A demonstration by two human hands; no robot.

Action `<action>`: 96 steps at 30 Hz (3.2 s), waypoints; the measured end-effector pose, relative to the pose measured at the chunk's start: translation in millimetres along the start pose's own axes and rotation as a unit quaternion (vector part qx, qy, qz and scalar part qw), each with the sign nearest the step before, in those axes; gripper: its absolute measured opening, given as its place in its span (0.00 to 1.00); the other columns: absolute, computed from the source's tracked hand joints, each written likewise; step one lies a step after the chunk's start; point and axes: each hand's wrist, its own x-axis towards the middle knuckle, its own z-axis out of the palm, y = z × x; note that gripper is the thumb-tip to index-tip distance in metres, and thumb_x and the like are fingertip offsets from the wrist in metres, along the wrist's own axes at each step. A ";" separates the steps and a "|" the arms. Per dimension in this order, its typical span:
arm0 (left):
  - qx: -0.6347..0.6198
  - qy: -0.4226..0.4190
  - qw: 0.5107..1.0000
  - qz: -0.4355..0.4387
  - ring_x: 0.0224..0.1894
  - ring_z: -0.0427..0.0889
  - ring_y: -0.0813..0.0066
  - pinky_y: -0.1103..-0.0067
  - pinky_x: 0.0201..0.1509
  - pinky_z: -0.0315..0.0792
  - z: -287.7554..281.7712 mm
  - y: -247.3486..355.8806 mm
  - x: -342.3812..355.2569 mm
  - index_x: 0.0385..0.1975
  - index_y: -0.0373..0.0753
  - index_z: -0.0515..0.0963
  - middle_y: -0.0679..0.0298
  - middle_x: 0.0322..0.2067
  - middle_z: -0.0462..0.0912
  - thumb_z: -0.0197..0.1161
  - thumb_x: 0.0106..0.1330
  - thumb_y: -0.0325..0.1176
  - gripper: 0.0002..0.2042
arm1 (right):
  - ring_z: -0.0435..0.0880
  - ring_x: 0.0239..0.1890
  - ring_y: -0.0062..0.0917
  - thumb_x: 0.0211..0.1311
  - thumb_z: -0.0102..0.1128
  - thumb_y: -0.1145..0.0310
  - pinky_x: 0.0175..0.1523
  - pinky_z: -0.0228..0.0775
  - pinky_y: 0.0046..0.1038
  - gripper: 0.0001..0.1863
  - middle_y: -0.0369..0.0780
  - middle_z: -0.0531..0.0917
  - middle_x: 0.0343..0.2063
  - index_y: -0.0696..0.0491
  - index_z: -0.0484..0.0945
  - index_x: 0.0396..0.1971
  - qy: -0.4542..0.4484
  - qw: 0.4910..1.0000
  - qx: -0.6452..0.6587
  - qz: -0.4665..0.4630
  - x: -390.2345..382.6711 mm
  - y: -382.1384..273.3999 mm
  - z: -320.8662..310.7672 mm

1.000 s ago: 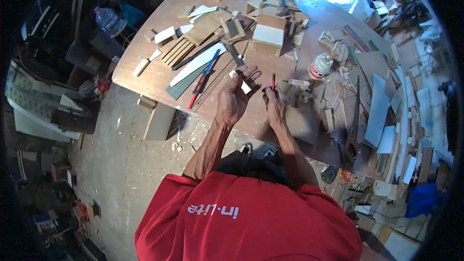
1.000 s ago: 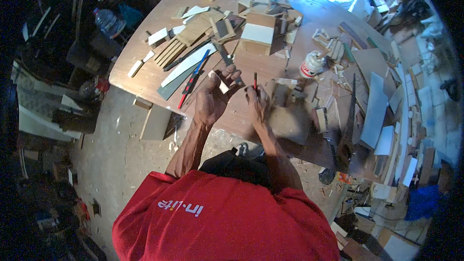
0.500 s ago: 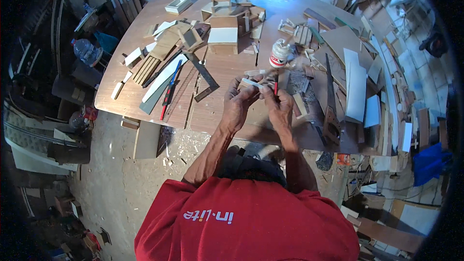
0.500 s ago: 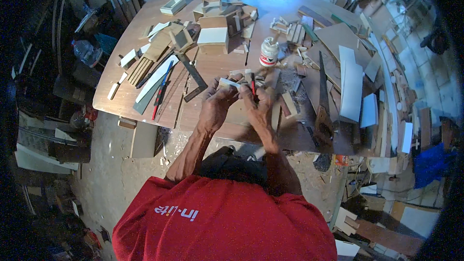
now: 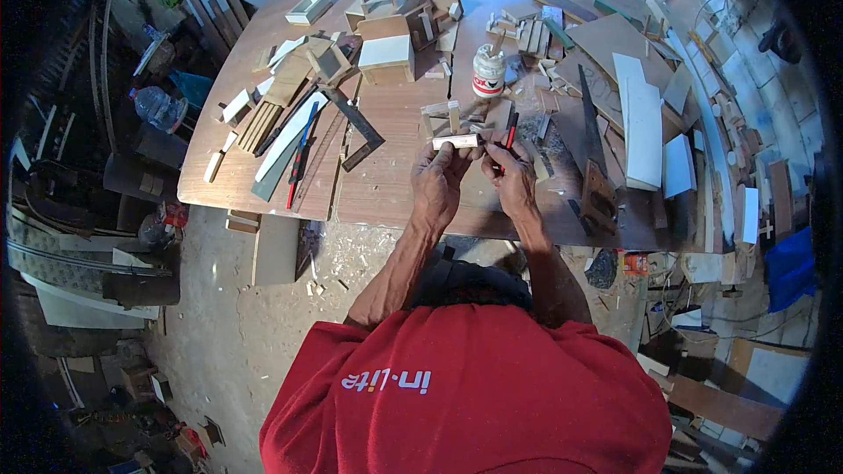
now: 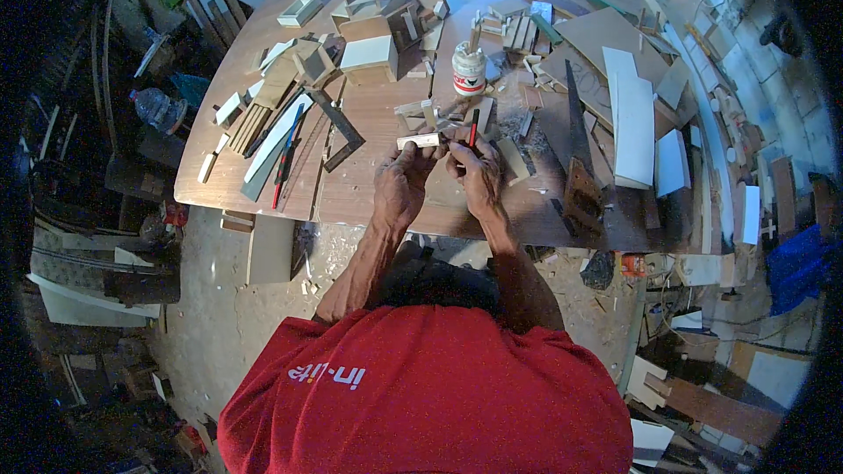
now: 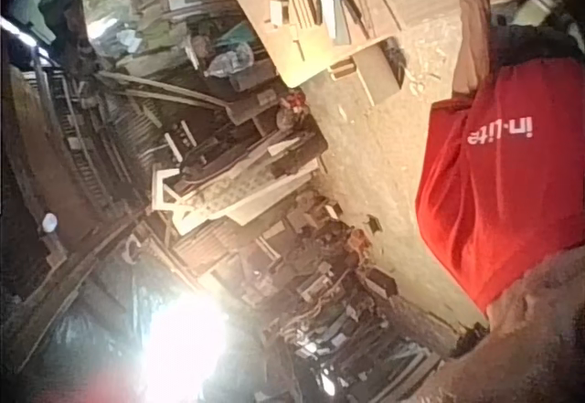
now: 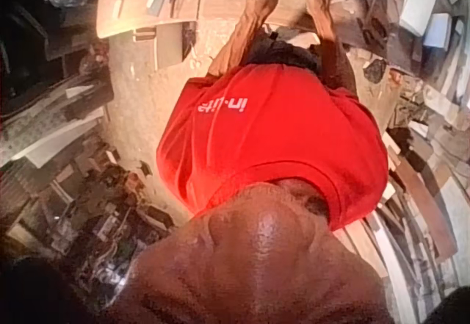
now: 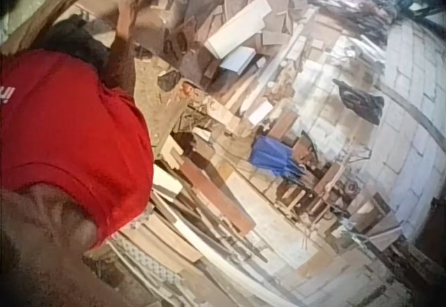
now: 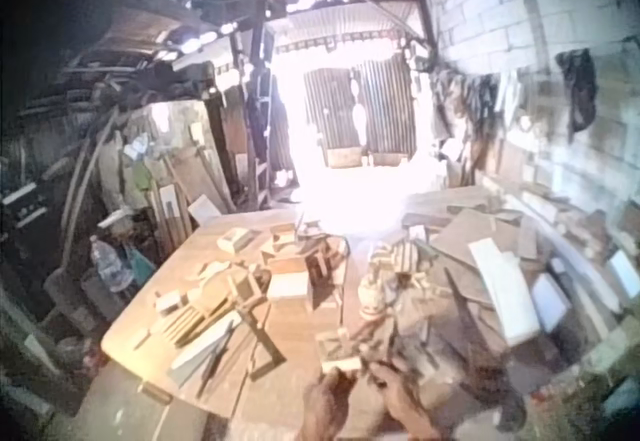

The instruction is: The person applies adhesive to wooden pieces using a stick, fits them together on a miniature wooden frame, marks a piece with a pencil, and cuts it with a hand saw before applying adhesive again.

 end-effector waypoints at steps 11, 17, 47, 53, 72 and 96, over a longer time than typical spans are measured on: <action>0.022 0.110 0.993 -0.045 0.48 0.79 0.66 0.69 0.57 0.71 -19.5 -23.5 6.8 0.49 0.35 0.71 0.57 0.46 0.79 0.48 0.73 0.33 0.11 | 0.74 0.27 0.21 0.57 0.64 0.62 0.34 0.66 0.26 0.14 0.34 0.77 0.23 0.58 0.79 0.36 0.050 0.972 -0.224 -0.039 15.8 38.1 -13.3; 0.031 0.151 0.985 -0.076 0.50 0.78 0.67 0.68 0.56 0.70 -48.1 -42.1 13.4 0.46 0.38 0.73 0.60 0.44 0.80 0.51 0.71 0.34 0.10 | 0.76 0.33 0.25 0.55 0.64 0.64 0.39 0.69 0.31 0.13 0.38 0.78 0.26 0.60 0.77 0.30 0.142 0.976 -0.160 0.041 22.6 78.0 -10.6; 0.046 0.206 0.977 -0.010 0.38 0.83 0.71 0.76 0.44 0.78 -70.5 -57.2 37.6 0.40 0.31 0.77 0.58 0.36 0.83 0.60 0.67 0.32 0.10 | 0.77 0.42 0.36 0.61 0.55 0.59 0.52 0.66 0.35 0.17 0.45 0.82 0.38 0.54 0.79 0.44 0.047 0.948 -0.315 0.002 56.7 83.0 -32.5; 0.061 0.220 0.973 -0.024 0.38 0.83 0.69 0.75 0.45 0.78 -65.9 -56.0 38.4 0.41 0.31 0.77 0.57 0.38 0.83 0.59 0.68 0.32 0.10 | 0.76 0.30 0.23 0.58 0.58 0.64 0.39 0.70 0.27 0.16 0.38 0.81 0.29 0.54 0.81 0.45 0.052 0.941 -0.331 -0.039 60.9 87.2 -34.2; 0.064 0.228 0.971 -0.020 0.38 0.84 0.69 0.76 0.43 0.78 -65.8 -57.1 39.2 0.42 0.32 0.77 0.58 0.39 0.83 0.59 0.68 0.33 0.10 | 0.75 0.33 0.32 0.60 0.60 0.59 0.38 0.64 0.33 0.12 0.40 0.78 0.28 0.53 0.77 0.32 0.037 0.906 -0.397 -0.143 85.5 124.9 -49.4; 0.089 0.237 0.967 0.008 0.41 0.83 0.64 0.72 0.47 0.79 -66.9 -59.3 38.8 0.46 0.32 0.75 0.57 0.43 0.81 0.58 0.68 0.33 0.12 | 0.78 0.34 0.24 0.58 0.60 0.63 0.42 0.69 0.27 0.17 0.39 0.83 0.31 0.57 0.82 0.42 0.030 0.929 -0.368 -0.032 84.6 107.0 -38.1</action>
